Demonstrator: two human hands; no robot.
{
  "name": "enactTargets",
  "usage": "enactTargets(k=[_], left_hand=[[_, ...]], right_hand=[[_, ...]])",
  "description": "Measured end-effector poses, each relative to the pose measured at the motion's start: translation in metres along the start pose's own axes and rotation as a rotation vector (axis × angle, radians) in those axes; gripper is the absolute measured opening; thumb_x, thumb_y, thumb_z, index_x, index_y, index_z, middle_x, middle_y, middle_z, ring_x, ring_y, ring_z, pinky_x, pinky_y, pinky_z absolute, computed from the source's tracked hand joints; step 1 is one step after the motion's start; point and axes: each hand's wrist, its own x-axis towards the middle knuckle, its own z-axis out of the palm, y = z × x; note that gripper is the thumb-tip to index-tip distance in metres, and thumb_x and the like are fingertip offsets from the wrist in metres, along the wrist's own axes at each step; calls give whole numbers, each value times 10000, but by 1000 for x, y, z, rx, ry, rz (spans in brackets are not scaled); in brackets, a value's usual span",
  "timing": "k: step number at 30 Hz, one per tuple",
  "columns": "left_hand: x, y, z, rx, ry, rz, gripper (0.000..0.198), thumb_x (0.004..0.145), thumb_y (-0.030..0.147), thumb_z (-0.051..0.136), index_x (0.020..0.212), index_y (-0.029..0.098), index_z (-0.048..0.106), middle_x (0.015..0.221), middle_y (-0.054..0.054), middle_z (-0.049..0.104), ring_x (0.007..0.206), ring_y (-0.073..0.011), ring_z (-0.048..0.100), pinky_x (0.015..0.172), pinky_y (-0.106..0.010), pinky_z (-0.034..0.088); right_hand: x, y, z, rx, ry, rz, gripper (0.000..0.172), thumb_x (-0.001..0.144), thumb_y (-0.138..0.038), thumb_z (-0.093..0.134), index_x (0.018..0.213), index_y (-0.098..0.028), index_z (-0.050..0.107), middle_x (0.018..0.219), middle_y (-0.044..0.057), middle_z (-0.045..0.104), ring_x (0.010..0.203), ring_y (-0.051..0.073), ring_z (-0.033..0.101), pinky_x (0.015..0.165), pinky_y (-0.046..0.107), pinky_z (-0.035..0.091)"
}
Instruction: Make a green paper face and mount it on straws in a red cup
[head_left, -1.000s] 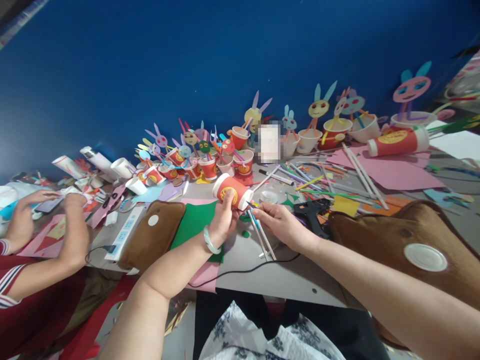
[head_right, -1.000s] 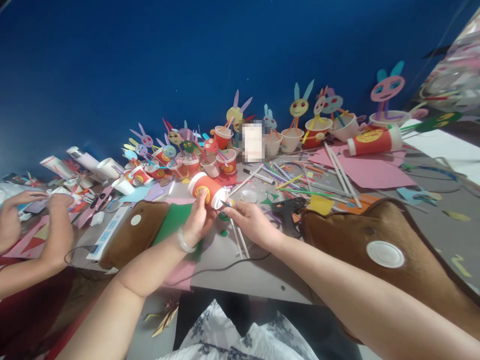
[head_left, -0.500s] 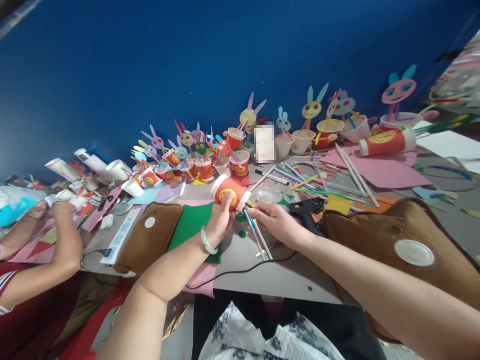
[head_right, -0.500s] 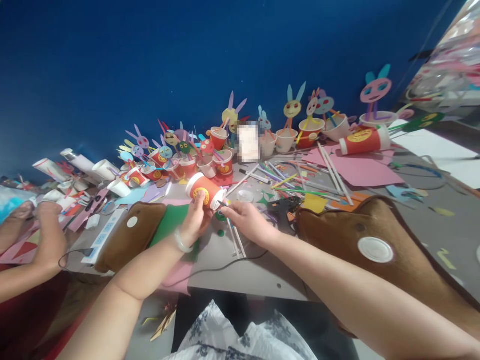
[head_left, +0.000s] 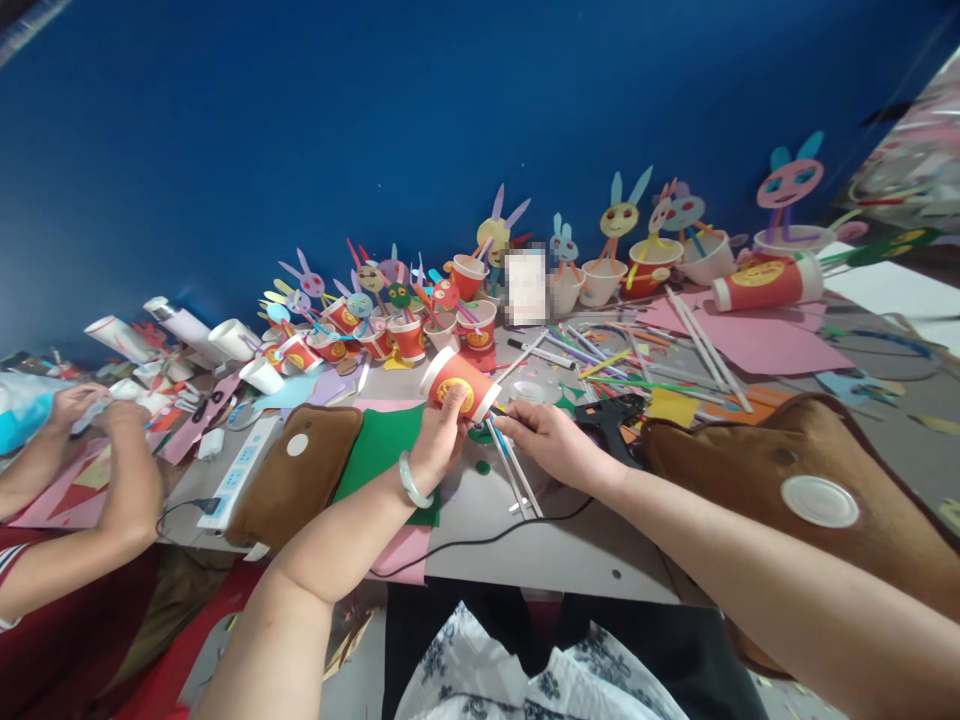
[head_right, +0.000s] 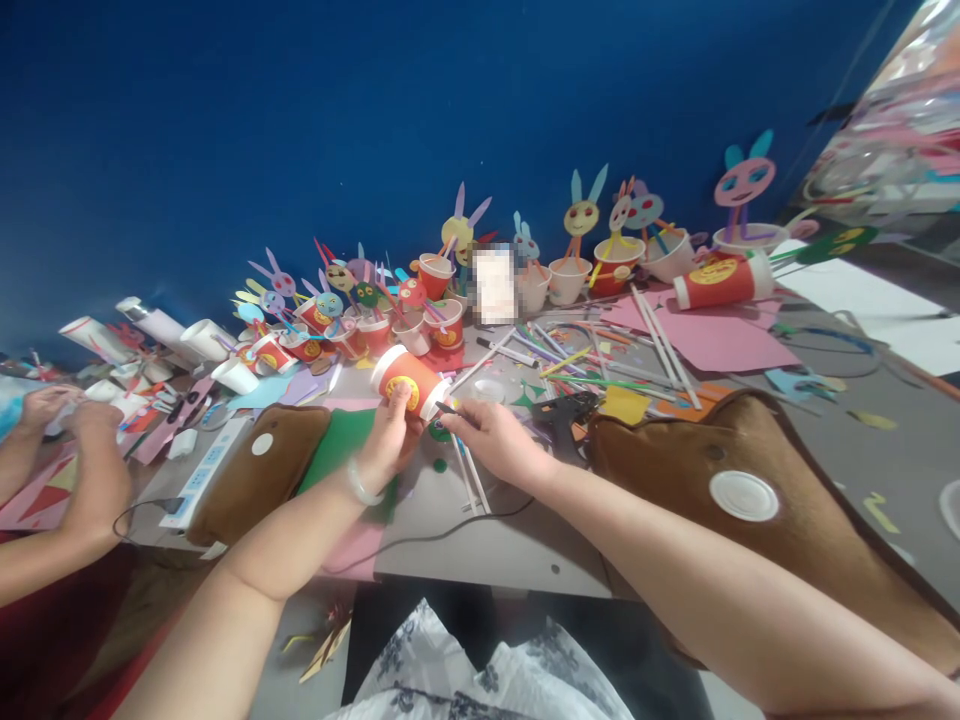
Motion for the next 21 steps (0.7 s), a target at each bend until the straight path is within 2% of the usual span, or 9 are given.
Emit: enactTargets(k=[2, 4, 8, 9, 10, 14, 16, 19, 21], left_hand=[[1, -2, -1, 53, -21, 96, 457, 694, 533, 804, 937, 192, 621, 835, 6, 674, 772, -147, 645, 745, -256, 500], [1, -2, -3, 91, -44, 141, 481, 696, 568, 790, 935, 186, 621, 822, -1, 672, 761, -153, 645, 739, -270, 503], [2, -2, -3, 104, -82, 135, 519, 691, 608, 781, 944, 181, 628, 807, -27, 680, 829, -204, 669, 791, -322, 507], [2, -2, -3, 103, -81, 139, 521, 687, 604, 787, 949, 181, 631, 814, -30, 681, 834, -208, 670, 791, -326, 505], [2, -2, -3, 104, -77, 143, 518, 683, 597, 794, 951, 182, 635, 821, -29, 681, 824, -205, 668, 782, -324, 504], [3, -1, -4, 111, -75, 135, 499, 680, 585, 800, 926, 177, 648, 820, -26, 681, 774, -183, 661, 758, -315, 504], [4, -1, -4, 100, -87, 129, 500, 678, 584, 803, 921, 174, 651, 810, -28, 681, 787, -188, 667, 778, -320, 507], [5, 0, -4, 67, -121, 128, 513, 667, 573, 817, 950, 180, 648, 799, -17, 678, 783, -185, 670, 778, -319, 509], [6, 1, -5, 45, -132, 135, 518, 653, 547, 836, 974, 189, 644, 828, -10, 686, 783, -171, 671, 784, -310, 512]], right_hand=[[-1, 0, -1, -212, 130, -66, 370, 879, -489, 538, 664, -216, 412, 581, -31, 402, 539, 114, 332, 550, 274, 234], [-1, 0, -2, -238, 142, -81, 361, 877, -471, 537, 660, -216, 401, 589, -28, 400, 542, 114, 329, 556, 276, 232], [1, 0, -1, 153, -132, 62, 430, 921, -603, 408, 717, -225, 426, 553, -60, 320, 474, 100, 253, 478, 257, 212], [1, 0, -1, 193, -157, 79, 438, 922, -616, 396, 730, -225, 439, 546, -64, 310, 467, 99, 244, 468, 255, 207], [2, 0, -1, 170, -136, 68, 434, 917, -611, 415, 724, -223, 443, 542, -63, 314, 472, 100, 250, 470, 256, 211], [1, 0, -3, -194, 126, -68, 379, 873, -488, 559, 654, -213, 417, 560, -39, 377, 534, 112, 317, 537, 270, 240], [1, 0, -4, -208, 118, -90, 370, 887, -478, 539, 657, -212, 421, 575, -36, 389, 553, 115, 330, 548, 271, 248], [2, 1, -4, -92, 31, -86, 391, 908, -513, 493, 668, -209, 437, 599, -36, 394, 574, 115, 346, 547, 260, 275], [3, 2, -4, -113, 56, -93, 399, 906, -522, 496, 666, -210, 431, 597, -37, 387, 571, 114, 346, 544, 257, 277]])
